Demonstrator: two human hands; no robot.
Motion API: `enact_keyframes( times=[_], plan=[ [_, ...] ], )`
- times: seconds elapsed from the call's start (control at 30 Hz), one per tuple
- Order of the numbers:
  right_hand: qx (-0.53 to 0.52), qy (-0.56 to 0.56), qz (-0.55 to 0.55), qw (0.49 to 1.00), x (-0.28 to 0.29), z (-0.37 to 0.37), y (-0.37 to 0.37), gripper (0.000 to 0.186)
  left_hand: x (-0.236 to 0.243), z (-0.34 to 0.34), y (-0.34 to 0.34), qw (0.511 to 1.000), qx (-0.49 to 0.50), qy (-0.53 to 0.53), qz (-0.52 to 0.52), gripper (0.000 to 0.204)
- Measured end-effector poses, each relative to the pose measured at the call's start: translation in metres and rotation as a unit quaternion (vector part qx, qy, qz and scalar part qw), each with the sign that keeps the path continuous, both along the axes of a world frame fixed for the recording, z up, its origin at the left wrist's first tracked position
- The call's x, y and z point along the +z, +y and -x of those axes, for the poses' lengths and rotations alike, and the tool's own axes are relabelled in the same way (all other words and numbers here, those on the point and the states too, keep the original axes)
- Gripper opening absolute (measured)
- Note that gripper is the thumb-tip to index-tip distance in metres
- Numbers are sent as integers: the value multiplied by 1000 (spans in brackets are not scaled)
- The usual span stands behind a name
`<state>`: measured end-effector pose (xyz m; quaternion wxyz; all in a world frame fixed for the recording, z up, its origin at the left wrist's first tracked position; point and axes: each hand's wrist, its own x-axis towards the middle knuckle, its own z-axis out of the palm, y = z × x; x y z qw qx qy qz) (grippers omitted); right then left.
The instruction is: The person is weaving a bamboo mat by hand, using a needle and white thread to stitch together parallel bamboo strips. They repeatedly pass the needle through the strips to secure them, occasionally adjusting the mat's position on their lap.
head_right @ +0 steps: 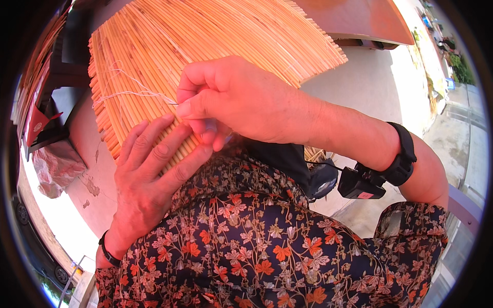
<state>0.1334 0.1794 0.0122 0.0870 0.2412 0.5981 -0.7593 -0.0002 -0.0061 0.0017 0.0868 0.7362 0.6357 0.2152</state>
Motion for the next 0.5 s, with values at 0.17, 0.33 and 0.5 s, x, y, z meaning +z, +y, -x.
enact_keyframes(
  times=[0.17,0.33,0.5],
  plan=[
    [-44,-31,61,997,4,0,-3,15,-2,-4,-6,1000,-7,0,-8,40],
    [-25,-44,-91,995,12,-5,29,17,6,-3,-4,1000,-1,17,10,39],
    [-1,-10,-323,946,27,0,48,15,2,1,-3,1000,-8,20,17,38]
  ],
)
